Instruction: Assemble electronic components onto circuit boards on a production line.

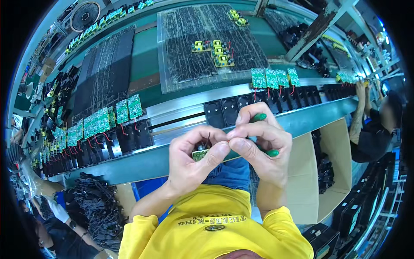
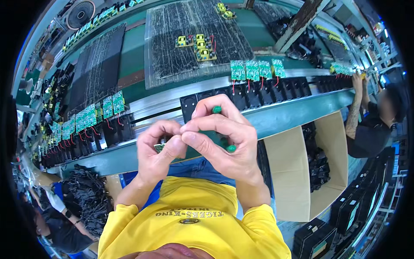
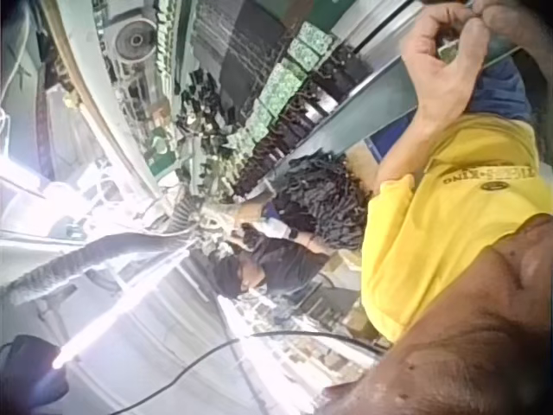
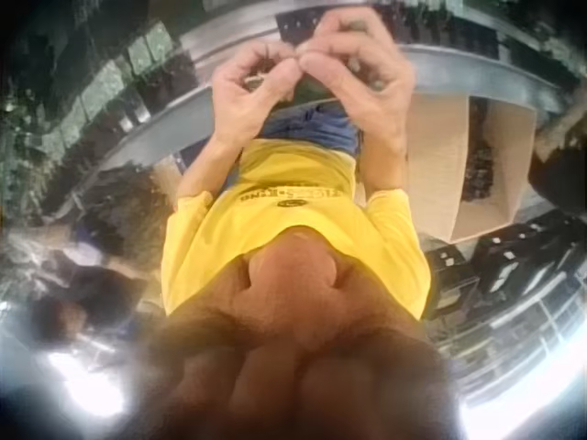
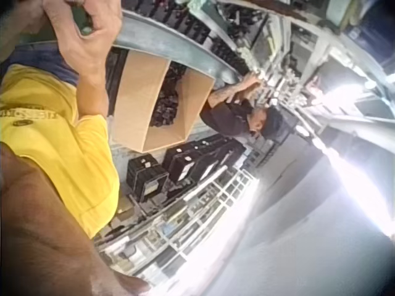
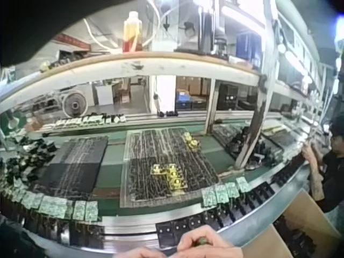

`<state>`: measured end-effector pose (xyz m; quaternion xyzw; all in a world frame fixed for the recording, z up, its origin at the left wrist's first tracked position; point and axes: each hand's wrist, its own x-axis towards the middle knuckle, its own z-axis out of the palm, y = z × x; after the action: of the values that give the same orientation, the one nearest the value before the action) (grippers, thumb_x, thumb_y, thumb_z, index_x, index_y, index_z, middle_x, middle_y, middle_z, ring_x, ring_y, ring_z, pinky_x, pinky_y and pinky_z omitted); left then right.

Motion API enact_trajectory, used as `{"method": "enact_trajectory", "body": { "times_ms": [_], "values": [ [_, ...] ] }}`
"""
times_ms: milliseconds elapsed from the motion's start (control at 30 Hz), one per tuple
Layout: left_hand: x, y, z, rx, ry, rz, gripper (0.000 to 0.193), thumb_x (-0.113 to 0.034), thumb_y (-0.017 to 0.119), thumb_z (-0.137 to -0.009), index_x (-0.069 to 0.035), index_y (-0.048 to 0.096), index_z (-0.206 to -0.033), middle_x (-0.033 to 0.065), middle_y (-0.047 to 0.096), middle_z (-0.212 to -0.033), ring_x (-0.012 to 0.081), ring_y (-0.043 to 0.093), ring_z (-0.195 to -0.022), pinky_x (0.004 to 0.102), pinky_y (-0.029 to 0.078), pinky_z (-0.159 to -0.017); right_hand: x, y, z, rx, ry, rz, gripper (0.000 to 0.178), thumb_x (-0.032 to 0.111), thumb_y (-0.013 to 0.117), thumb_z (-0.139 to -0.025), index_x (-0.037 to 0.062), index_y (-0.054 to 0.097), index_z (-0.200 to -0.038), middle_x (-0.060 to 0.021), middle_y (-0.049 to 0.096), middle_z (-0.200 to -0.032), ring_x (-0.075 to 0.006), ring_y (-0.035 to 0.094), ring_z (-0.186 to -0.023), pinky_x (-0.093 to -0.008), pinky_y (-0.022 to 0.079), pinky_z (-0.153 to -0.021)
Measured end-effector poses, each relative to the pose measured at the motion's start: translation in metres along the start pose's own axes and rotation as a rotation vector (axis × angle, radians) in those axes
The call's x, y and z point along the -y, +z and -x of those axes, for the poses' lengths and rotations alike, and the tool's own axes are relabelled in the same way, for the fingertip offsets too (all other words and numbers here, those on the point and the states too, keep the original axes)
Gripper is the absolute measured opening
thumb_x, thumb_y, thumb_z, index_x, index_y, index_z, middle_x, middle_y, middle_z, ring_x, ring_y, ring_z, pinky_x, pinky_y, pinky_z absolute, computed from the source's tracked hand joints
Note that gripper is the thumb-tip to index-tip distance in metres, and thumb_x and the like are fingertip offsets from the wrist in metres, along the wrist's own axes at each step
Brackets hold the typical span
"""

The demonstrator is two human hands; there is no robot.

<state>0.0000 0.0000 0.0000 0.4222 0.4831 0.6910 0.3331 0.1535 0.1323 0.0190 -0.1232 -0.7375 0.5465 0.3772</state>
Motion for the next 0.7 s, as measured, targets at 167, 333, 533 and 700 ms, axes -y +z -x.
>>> {"method": "enact_trajectory", "body": {
  "times_ms": [167,333,533,700],
  "values": [
    [0.001,-0.007,0.007,0.059,-0.327,0.682,0.022,0.002,0.08,-0.099,0.001,0.081,-0.12,0.0055,0.074,-0.091,0.0119,0.06,-0.078,0.0244,0.05,-0.073,-0.007,0.016,-0.005,0.034,0.013,-0.217,0.029,0.014,0.086,-0.094,0.0025,0.081,-0.12,-0.0179,0.068,-0.126,-0.019,0.059,-0.093,-0.0275,0.047,-0.077],
    [0.007,-0.005,-0.002,-0.161,0.093,-0.019,0.018,0.006,0.084,-0.091,0.0,0.083,-0.109,0.004,0.073,-0.088,0.0113,0.059,-0.076,0.0243,0.048,-0.07,0.019,0.006,-0.03,-0.111,-0.117,-0.521,0.065,0.053,0.065,-0.11,0.0053,0.058,-0.153,-0.0125,0.068,-0.116,-0.0173,0.056,-0.086,-0.03,0.044,-0.074],
    [0.02,-0.004,-0.001,-0.23,0.199,-0.109,0.02,0.009,0.087,-0.085,0.0,0.084,-0.103,0.0035,0.073,-0.086,0.0117,0.058,-0.075,0.0244,0.047,-0.069,0.022,-0.006,-0.039,-0.135,-0.159,-1.092,0.053,0.055,0.051,-0.116,0.006,0.061,-0.133,-0.0049,0.058,-0.096,-0.0169,0.045,-0.076,-0.0343,0.038,-0.07],
    [0.027,0.0,0.002,-0.222,0.237,-0.115,0.023,0.011,0.087,-0.083,0.0,0.084,-0.103,0.0038,0.073,-0.086,0.0117,0.057,-0.074,0.0243,0.048,-0.069,0.015,0.005,-0.039,-0.224,-0.173,-1.177,0.041,0.05,0.051,-0.116,0.0093,0.059,-0.115,-0.003,0.052,-0.091,-0.0166,0.041,-0.074,-0.0363,0.036,-0.068]
  ]
}}
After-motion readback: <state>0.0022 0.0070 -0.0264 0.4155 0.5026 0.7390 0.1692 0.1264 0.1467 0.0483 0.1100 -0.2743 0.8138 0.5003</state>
